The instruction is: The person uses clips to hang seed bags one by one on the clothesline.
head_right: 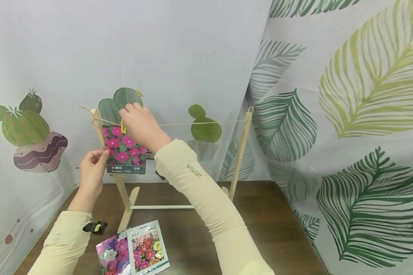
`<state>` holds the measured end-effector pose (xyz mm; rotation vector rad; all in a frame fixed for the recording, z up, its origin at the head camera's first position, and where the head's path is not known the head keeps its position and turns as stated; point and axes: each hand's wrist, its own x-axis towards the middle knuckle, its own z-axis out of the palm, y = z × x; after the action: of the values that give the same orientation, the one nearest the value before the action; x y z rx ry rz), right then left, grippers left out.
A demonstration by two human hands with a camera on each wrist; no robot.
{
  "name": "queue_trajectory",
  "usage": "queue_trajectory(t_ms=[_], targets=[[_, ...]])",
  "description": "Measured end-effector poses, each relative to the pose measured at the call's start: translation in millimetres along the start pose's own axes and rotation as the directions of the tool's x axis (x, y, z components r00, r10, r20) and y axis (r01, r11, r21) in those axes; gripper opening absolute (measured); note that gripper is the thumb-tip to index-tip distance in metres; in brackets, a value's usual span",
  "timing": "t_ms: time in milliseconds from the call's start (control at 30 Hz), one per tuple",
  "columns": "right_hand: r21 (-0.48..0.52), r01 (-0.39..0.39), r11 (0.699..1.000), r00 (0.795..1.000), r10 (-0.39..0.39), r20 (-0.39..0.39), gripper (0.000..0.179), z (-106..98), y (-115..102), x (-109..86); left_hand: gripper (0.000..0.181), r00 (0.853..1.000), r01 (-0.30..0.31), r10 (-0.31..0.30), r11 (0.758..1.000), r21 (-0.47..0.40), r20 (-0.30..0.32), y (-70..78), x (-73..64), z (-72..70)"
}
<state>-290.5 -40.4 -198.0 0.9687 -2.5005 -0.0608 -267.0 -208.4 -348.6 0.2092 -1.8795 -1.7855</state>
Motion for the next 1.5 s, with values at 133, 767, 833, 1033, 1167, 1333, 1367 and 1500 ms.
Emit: queue_trajectory(t_ms=[133, 767, 833, 1033, 1167, 1333, 1367, 1500], targets=[[0.016, 0.001, 1.000, 1.000, -0.001, -0.026, 0.038, 2, 1, -1.7, 0.014, 1.000, -0.001, 0.001, 1.000, 0.003, 0.004, 1.0, -1.0, -0.2], [0.106, 0.014, 0.994, 0.996, -0.005, -0.088, 0.043, 10, 7, -12.0, 0.022, 0.999, 0.046, -0.046, 0.999, -0.003, 0.029, -2.7, -4.4, -1.9], [0.120, 0.021, 0.993, 0.993, -0.006, -0.121, 0.042, 11, 8, -15.3, 0.020, 0.998, 0.050, -0.050, 0.999, -0.019, 0.030, -3.0, -6.1, -2.3], [0.157, 0.068, 0.985, 0.969, -0.027, -0.247, 0.036, 15, 14, -28.3, 0.013, 0.997, 0.072, -0.071, 0.994, -0.081, 0.017, -3.8, -8.5, -3.9], [0.197, 0.093, 0.976, 0.948, -0.026, -0.317, 0.032, 19, 17, -38.5, 0.012, 0.997, 0.076, -0.077, 0.992, -0.101, -0.003, -3.8, -11.2, -6.1], [0.209, 0.130, 0.969, 0.909, -0.033, -0.415, 0.027, 23, 20, -50.8, 0.011, 0.999, 0.049, -0.050, 0.995, -0.086, -0.009, -0.3, -17.2, -6.2], [0.206, 0.139, 0.969, 0.900, -0.037, -0.434, 0.026, 24, 21, -53.0, 0.011, 0.999, 0.039, -0.040, 0.996, -0.084, -0.009, 0.4, -18.7, -5.9], [0.199, 0.167, 0.966, 0.867, -0.048, -0.496, 0.023, 27, 22, -63.6, 0.009, 1.000, 0.000, -0.001, 0.998, -0.058, -0.016, 2.5, -26.8, -3.8]])
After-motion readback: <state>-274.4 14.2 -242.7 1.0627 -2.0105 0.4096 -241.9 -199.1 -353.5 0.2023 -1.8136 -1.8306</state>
